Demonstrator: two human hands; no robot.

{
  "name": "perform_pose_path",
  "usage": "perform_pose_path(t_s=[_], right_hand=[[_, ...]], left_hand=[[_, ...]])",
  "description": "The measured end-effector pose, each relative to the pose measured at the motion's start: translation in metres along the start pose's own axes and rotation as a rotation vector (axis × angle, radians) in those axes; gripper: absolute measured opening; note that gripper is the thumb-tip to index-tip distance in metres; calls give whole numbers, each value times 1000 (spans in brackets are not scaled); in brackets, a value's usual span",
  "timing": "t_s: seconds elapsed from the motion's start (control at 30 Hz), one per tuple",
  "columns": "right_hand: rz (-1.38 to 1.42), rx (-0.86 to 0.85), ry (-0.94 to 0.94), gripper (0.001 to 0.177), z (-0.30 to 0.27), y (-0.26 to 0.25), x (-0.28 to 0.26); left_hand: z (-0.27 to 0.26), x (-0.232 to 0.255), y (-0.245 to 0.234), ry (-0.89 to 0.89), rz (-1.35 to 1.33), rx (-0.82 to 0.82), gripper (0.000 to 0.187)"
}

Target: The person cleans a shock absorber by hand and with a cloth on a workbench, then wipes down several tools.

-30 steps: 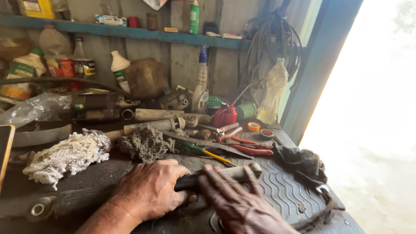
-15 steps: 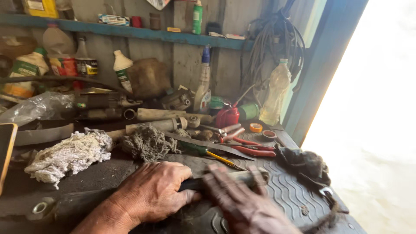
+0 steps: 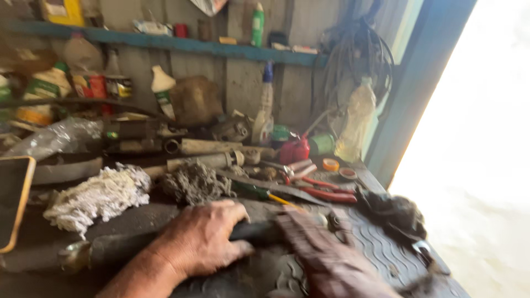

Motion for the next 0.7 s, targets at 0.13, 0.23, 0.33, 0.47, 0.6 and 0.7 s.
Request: perform_pose_path(t_s=[0.13, 0.23, 0.33, 0.47, 0.6, 0.7], right_hand=[[-13, 0, 69, 107, -9, -5, 35], [109, 174, 21, 104, -1, -6, 14], [-206, -76, -42, 94, 21, 7, -19], [-59, -185, 0, 100, 8, 7, 0], [370, -280, 153, 111, -3, -2, 26], [439, -241, 94, 112, 8, -6, 12]], left_hand=[[-3, 1, -1, -35, -40, -40, 49], [2, 3, -4, -30, -30, -27, 50], [4, 2, -3, -41, -14, -27, 46], [3, 4, 2, -3, -11, -9, 44], [1, 1, -1, -108, -58, -52, 52], [1, 5, -3, -61, -15, -31, 47]])
Point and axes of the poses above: each hand's wrist, its own z-axis towards the middle knuckle, its own y-axis out of the palm, x = y × z, the point moved 2 cm from there along z, towards the middle knuckle, and after that the axes turned 11 degrees about -x, right-handed, at the moved point
